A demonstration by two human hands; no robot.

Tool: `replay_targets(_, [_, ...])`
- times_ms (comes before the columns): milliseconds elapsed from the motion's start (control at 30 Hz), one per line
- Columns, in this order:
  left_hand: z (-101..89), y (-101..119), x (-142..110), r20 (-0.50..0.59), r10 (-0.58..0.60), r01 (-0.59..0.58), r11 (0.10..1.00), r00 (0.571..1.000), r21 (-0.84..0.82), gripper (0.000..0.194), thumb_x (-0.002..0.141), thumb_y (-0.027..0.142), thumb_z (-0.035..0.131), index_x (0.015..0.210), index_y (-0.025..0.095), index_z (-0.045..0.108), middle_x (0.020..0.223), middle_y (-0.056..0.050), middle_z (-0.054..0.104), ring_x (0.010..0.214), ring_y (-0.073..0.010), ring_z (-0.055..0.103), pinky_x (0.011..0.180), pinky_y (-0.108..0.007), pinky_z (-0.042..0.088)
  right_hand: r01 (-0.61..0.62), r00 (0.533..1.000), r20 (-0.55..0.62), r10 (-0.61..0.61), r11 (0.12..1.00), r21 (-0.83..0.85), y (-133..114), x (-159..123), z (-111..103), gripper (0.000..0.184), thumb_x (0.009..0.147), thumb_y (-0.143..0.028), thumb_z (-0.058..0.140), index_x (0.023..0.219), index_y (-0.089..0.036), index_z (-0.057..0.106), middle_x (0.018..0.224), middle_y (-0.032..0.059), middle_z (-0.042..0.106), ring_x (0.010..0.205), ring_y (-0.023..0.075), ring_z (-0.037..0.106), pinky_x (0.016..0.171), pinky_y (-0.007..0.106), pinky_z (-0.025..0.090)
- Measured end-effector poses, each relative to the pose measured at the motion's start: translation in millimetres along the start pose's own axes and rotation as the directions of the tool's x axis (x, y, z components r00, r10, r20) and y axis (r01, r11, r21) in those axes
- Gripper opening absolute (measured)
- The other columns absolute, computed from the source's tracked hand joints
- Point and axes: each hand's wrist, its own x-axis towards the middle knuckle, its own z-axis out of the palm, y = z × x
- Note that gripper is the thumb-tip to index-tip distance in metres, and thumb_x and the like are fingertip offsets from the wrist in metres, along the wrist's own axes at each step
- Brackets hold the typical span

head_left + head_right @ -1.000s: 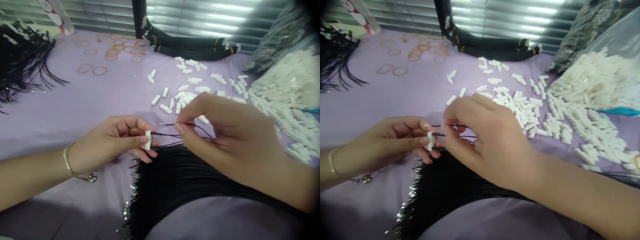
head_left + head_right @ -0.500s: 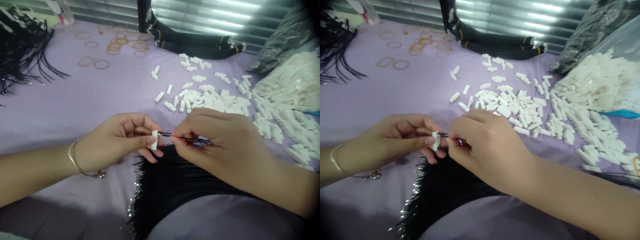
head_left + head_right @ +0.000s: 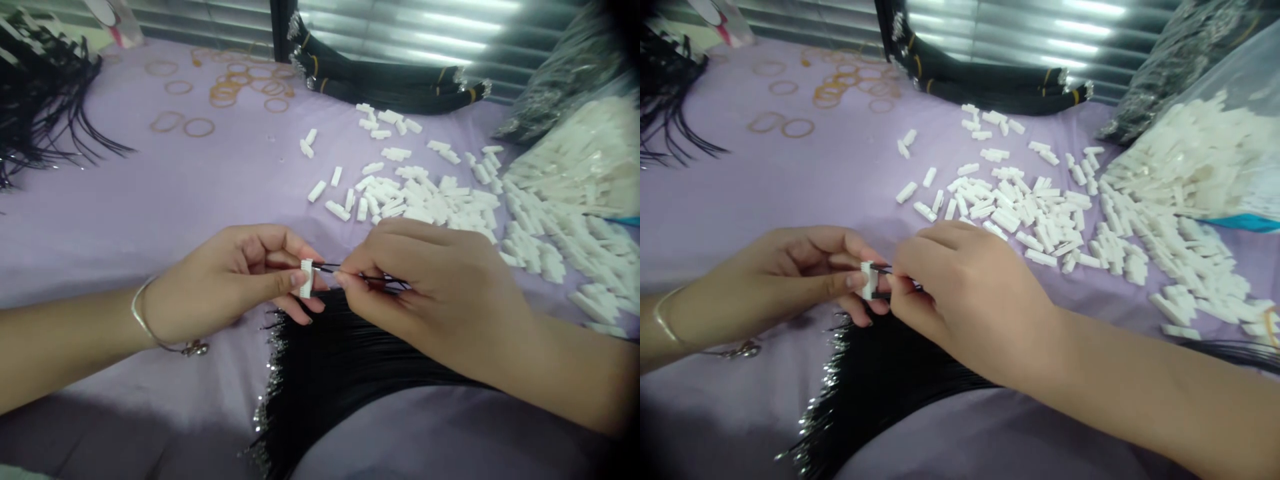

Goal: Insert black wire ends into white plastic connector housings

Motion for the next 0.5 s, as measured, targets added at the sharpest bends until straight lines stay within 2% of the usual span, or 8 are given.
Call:
replay_targets(233, [0.6, 0.2, 1.2, 0.013, -0.004, 0.004, 0.999, 1.000, -0.035, 0.010, 0.079, 0.005, 0.063, 0.083, 0.014, 0.064, 0.077, 0.000, 0.075, 0.066, -0.0131, 0.072, 0.062, -0.020, 0.062, -0.007, 0.999, 0.048, 0.006, 1.000, 0.022, 2.7, 0.0, 3.1, 0.020, 0.088, -0.018, 0.056, 0.069, -0.016, 0.059, 0.061, -0.0041, 0.055, 0.058, 0.0067, 0.049, 0.054, 0.021, 0.035])
replay_targets(500, [3.0, 2.0, 1.8, -0.005, 0.000, -0.001, 1.000, 1.000, -0.017, 0.011, 0.081, 0.004, 0.061, 0.083, 0.013, 0.065, 0.074, 0.001, 0.075, 0.065, -0.0124, 0.072, 0.061, -0.017, 0.061, 0.006, 0.996, 0.091, -0.009, 1.000, 0.029, 2.3, 0.9, 3.3, 0.020, 0.089, -0.018, 0.052, 0.070, -0.017, 0.057, 0.066, -0.0020, 0.056, 0.062, 0.0100, 0.052, 0.059, 0.024, 0.039])
